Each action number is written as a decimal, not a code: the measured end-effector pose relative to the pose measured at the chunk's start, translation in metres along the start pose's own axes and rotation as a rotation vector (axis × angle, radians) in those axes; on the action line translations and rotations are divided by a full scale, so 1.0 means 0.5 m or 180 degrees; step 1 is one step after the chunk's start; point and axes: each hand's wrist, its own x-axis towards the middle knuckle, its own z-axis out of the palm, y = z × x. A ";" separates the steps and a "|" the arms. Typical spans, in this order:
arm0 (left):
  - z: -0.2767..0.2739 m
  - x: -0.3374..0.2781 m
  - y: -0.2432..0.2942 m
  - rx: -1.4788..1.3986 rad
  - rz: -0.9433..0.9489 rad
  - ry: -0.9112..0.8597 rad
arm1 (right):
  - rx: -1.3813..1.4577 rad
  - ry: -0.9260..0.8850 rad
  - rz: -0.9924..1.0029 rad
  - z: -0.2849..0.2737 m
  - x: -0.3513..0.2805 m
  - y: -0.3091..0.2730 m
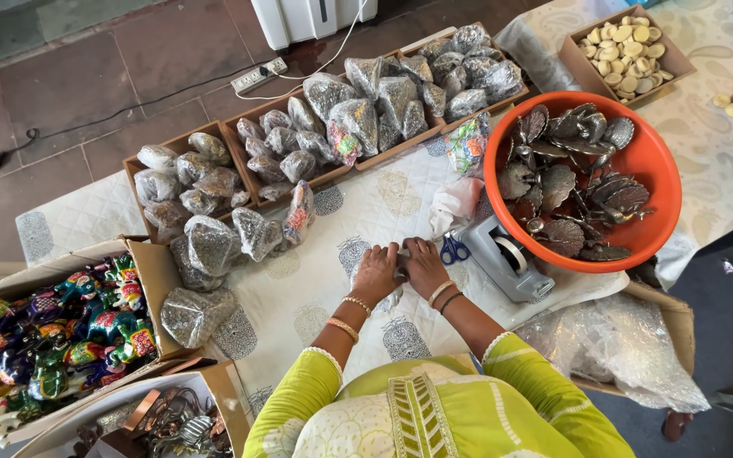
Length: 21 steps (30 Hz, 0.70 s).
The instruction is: The person wraps metal decorative ornaments in bubble wrap, presses the wrap around each item, tears tape from a tape dispenser and cuts it with scissors to secure the wrapping, and places the wrapped items into a cardboard box, handling items one at a time.
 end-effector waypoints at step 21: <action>0.014 0.005 0.006 -0.0125 -0.0206 -0.0098 | 0.3492 0.0327 0.1104 0.115 -0.112 0.071</action>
